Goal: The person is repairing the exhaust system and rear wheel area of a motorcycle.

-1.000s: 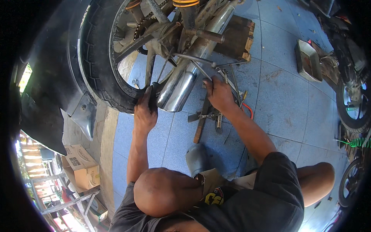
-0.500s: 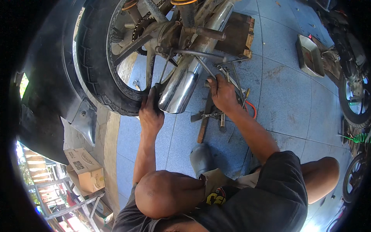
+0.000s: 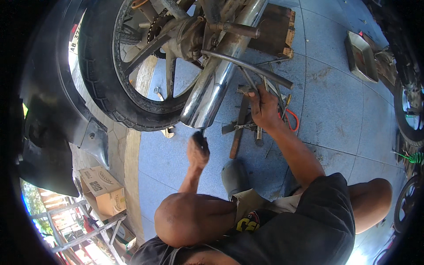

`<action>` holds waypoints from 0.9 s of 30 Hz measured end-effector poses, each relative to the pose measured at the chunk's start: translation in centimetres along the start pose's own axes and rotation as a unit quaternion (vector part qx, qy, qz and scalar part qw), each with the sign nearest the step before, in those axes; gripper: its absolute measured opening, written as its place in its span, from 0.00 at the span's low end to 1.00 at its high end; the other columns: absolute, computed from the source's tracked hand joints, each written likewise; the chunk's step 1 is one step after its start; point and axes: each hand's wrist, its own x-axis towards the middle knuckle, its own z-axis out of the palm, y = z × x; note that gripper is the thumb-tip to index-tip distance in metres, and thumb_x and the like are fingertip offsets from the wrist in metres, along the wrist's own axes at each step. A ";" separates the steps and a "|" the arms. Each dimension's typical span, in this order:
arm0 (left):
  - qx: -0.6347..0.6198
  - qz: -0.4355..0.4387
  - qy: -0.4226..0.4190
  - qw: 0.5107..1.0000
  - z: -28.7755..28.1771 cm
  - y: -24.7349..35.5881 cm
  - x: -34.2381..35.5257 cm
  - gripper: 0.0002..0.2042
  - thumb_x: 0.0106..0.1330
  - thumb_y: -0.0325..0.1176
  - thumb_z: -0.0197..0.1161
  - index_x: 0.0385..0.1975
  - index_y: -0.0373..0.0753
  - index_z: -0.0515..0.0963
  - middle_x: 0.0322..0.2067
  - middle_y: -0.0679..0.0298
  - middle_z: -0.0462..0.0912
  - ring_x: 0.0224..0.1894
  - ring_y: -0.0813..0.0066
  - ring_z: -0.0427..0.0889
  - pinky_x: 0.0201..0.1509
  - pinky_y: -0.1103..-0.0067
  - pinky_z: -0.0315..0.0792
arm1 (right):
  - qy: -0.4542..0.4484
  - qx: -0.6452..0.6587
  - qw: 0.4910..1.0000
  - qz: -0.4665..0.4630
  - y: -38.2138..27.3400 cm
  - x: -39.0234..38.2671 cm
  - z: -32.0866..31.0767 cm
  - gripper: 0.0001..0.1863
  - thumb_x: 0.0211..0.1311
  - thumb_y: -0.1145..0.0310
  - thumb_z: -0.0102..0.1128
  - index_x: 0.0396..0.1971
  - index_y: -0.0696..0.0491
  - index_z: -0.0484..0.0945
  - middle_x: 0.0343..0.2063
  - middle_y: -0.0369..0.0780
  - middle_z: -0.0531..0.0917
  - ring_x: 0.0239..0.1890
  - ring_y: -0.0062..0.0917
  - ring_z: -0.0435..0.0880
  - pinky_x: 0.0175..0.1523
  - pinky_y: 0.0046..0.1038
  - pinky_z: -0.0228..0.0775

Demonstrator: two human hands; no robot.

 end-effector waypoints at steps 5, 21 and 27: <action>0.096 -0.051 -0.110 0.988 3.4 -2.9 -5.0 0.12 0.59 0.31 0.58 0.41 0.36 0.72 0.33 0.51 0.74 0.36 0.52 0.73 0.41 0.62 0.65 | 0.000 0.062 0.998 -0.006 -0.2 -0.2 0.4 0.19 0.72 0.56 0.45 0.34 0.59 0.73 0.12 0.40 0.68 0.15 0.22 0.68 0.22 0.28 0.61; -0.552 -0.093 0.003 0.829 4.5 5.2 20.4 0.24 0.57 0.34 0.69 0.52 0.31 0.72 0.44 0.53 0.82 0.42 0.67 0.83 0.46 0.75 0.76 | 0.059 0.142 0.987 0.056 -1.5 -1.1 0.5 0.26 0.70 0.45 0.43 0.35 0.55 0.76 0.19 0.26 0.69 0.20 0.09 0.62 0.24 0.18 0.52; -0.387 0.013 0.078 0.919 2.9 4.8 20.4 0.18 0.58 0.33 0.69 0.45 0.32 0.77 0.35 0.55 0.85 0.36 0.70 0.84 0.41 0.77 0.76 | 0.067 0.149 0.986 0.032 -2.2 -0.5 0.4 0.20 0.73 0.55 0.44 0.33 0.59 0.74 0.14 0.34 0.67 0.18 0.16 0.63 0.22 0.25 0.54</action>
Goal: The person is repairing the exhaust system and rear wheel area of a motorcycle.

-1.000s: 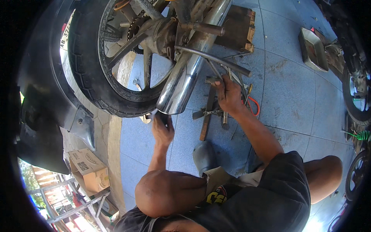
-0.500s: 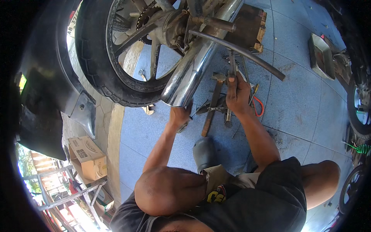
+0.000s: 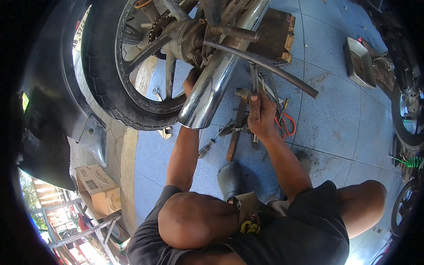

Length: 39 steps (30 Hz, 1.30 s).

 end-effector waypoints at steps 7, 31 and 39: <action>0.104 -0.049 0.014 0.993 -4.6 5.2 0.2 0.11 0.59 0.24 0.68 0.39 0.29 0.78 0.30 0.61 0.84 0.30 0.81 0.81 0.35 0.85 0.74 | -0.014 -0.061 0.998 0.008 1.5 0.0 -0.4 0.19 0.72 0.57 0.46 0.31 0.58 0.74 0.14 0.38 0.69 0.16 0.20 0.67 0.21 0.26 0.57; 0.342 0.181 -0.011 0.922 -2.3 10.7 6.4 0.13 0.55 0.30 0.67 0.35 0.32 0.72 0.27 0.49 0.80 0.28 0.49 0.81 0.33 0.64 0.74 | -0.061 -0.217 0.971 -0.075 1.9 0.7 1.9 0.13 0.63 0.63 0.59 0.28 0.57 0.71 0.19 0.48 0.78 0.20 0.42 0.81 0.22 0.37 0.70; 0.361 0.187 -0.036 0.913 -2.5 12.2 7.8 0.13 0.55 0.32 0.68 0.35 0.33 0.75 0.25 0.51 0.82 0.27 0.51 0.82 0.31 0.66 0.74 | -0.087 -0.276 0.952 -0.096 2.8 1.5 1.4 0.14 0.61 0.60 0.61 0.27 0.55 0.71 0.18 0.45 0.77 0.19 0.40 0.80 0.23 0.36 0.72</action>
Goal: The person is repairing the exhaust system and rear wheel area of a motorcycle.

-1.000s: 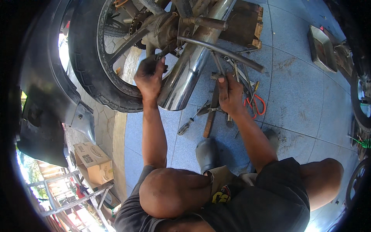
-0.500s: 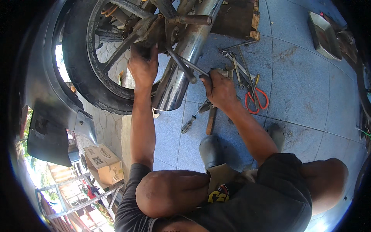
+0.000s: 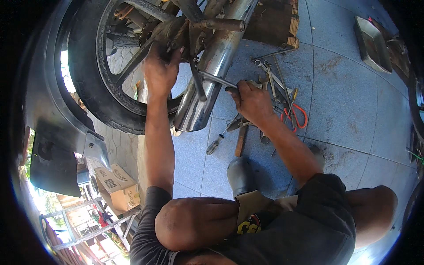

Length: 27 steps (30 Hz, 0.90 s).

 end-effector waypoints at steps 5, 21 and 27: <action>-0.121 -0.090 -0.051 0.987 -1.0 0.1 0.2 0.13 0.53 0.35 0.71 0.30 0.32 0.78 0.22 0.54 0.82 0.23 0.61 0.81 0.30 0.72 0.74 | -0.028 0.005 1.000 -0.004 0.5 -0.1 0.0 0.14 0.61 0.60 0.61 0.27 0.55 0.71 0.20 0.46 0.79 0.20 0.41 0.81 0.23 0.38 0.73; -0.114 -0.110 0.002 0.987 0.0 -0.7 -0.2 0.14 0.52 0.35 0.72 0.31 0.33 0.78 0.24 0.54 0.83 0.26 0.60 0.84 0.33 0.72 0.76 | -0.037 -0.042 0.998 -0.032 2.7 0.9 0.1 0.14 0.59 0.59 0.63 0.27 0.55 0.72 0.19 0.44 0.78 0.19 0.39 0.80 0.23 0.37 0.73; 0.024 -0.102 -0.064 0.992 -1.3 0.8 1.5 0.15 0.53 0.35 0.72 0.34 0.31 0.80 0.25 0.54 0.84 0.26 0.66 0.84 0.34 0.75 0.74 | -0.007 0.047 0.996 -0.078 3.0 0.8 0.4 0.15 0.58 0.59 0.64 0.27 0.55 0.72 0.17 0.44 0.78 0.18 0.39 0.80 0.23 0.37 0.72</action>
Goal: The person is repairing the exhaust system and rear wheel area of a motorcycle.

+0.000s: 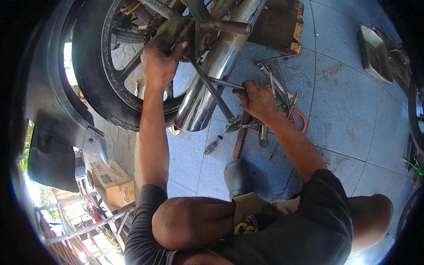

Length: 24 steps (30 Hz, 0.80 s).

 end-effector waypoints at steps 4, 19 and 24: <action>-0.049 0.014 0.018 0.999 0.7 -1.1 -0.9 0.14 0.52 0.35 0.72 0.32 0.33 0.79 0.24 0.55 0.84 0.26 0.64 0.83 0.33 0.73 0.74 | -0.001 -0.040 0.999 0.015 0.2 -0.1 -0.2 0.14 0.56 0.60 0.64 0.27 0.55 0.72 0.16 0.44 0.77 0.17 0.40 0.79 0.22 0.37 0.71; -0.135 -0.016 0.098 0.986 2.0 -2.1 -3.2 0.12 0.55 0.28 0.71 0.32 0.29 0.77 0.27 0.54 0.84 0.28 0.70 0.84 0.34 0.77 0.75 | -0.020 -0.017 0.999 -0.031 1.9 0.4 0.1 0.12 0.56 0.63 0.63 0.26 0.55 0.71 0.20 0.42 0.77 0.20 0.37 0.80 0.24 0.36 0.72; -0.154 0.004 0.112 0.982 2.2 -2.1 -3.2 0.11 0.57 0.30 0.71 0.31 0.30 0.77 0.26 0.58 0.83 0.27 0.75 0.81 0.34 0.78 0.73 | -0.052 -0.053 0.997 0.009 1.3 0.3 -0.1 0.13 0.56 0.62 0.63 0.26 0.55 0.71 0.20 0.41 0.78 0.21 0.36 0.81 0.24 0.37 0.71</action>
